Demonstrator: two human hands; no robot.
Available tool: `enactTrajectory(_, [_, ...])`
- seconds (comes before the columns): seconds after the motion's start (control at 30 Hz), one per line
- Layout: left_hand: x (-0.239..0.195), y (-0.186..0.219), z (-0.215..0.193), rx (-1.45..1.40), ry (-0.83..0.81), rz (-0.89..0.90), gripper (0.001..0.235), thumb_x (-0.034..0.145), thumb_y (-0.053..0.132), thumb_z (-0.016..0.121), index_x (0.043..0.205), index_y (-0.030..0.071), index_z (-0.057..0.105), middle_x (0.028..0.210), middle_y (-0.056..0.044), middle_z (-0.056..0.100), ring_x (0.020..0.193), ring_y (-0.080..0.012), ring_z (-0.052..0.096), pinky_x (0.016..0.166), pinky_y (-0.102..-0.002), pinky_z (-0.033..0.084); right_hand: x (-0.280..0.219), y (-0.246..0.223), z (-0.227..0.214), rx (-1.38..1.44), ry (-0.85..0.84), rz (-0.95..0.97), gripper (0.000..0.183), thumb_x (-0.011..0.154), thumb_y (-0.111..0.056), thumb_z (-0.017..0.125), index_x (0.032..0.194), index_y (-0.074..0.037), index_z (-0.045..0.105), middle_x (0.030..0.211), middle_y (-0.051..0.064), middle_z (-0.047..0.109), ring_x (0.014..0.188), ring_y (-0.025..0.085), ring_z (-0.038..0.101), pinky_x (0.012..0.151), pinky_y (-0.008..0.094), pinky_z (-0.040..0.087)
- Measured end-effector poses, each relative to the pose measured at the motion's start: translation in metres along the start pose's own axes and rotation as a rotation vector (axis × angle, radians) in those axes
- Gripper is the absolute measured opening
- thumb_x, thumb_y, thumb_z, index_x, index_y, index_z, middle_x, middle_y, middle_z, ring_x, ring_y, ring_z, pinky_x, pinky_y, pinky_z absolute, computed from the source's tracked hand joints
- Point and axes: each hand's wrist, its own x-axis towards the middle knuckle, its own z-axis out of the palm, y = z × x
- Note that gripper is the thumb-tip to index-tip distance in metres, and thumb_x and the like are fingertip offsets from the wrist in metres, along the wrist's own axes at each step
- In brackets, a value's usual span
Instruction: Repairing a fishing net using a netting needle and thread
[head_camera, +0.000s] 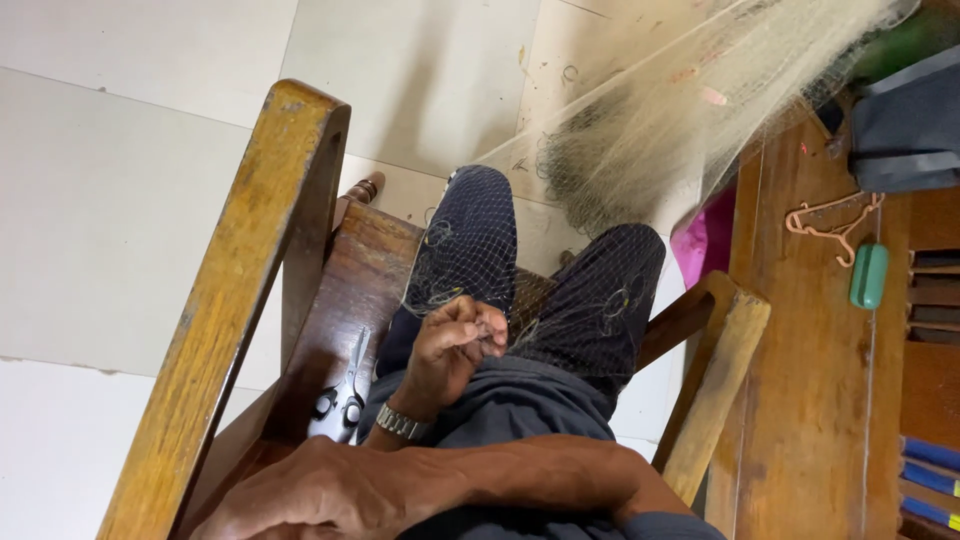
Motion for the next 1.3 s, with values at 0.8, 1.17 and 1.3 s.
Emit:
enactTrajectory(0.8, [0.007,-0.027,-0.021,0.051,0.108,-0.008,0.035,0.082,-0.004,0.056,0.115,0.007,0.052,0.103,-0.014,0.060,0.078,-0.0236,0.061,0.068,-0.035,0.055,-0.204,0.025,-0.050,-1.048,1.038,0.231,0.009,0.082,-0.010,0.059,0.089,-0.009,0.065,0.081,0.003,0.067,0.068,0.014,0.062,0.061,0.025,0.049])
enactTrajectory(1.17, [0.016,-0.042,-0.010,0.113,0.096,0.053,0.040,0.083,-0.005,0.049,0.124,-0.001,0.048,0.100,-0.020,0.059,0.069,-0.0277,0.067,0.065,-0.043,0.060,-0.172,0.039,-0.083,-0.956,1.296,0.192,0.015,0.072,-0.021,0.074,0.085,-0.016,0.071,0.051,0.007,0.057,0.047,0.019,0.056,0.048,0.031,0.045])
enactTrajectory(1.3, [0.018,-0.044,-0.007,0.144,0.089,0.081,0.041,0.082,-0.007,0.050,0.122,-0.003,0.049,0.104,-0.019,0.057,0.069,-0.0276,0.067,0.067,-0.043,0.060,-0.147,0.028,-0.092,-0.912,1.193,0.175,0.012,0.073,-0.013,0.070,0.085,-0.013,0.072,0.044,0.006,0.053,0.039,0.013,0.048,0.042,0.026,0.040])
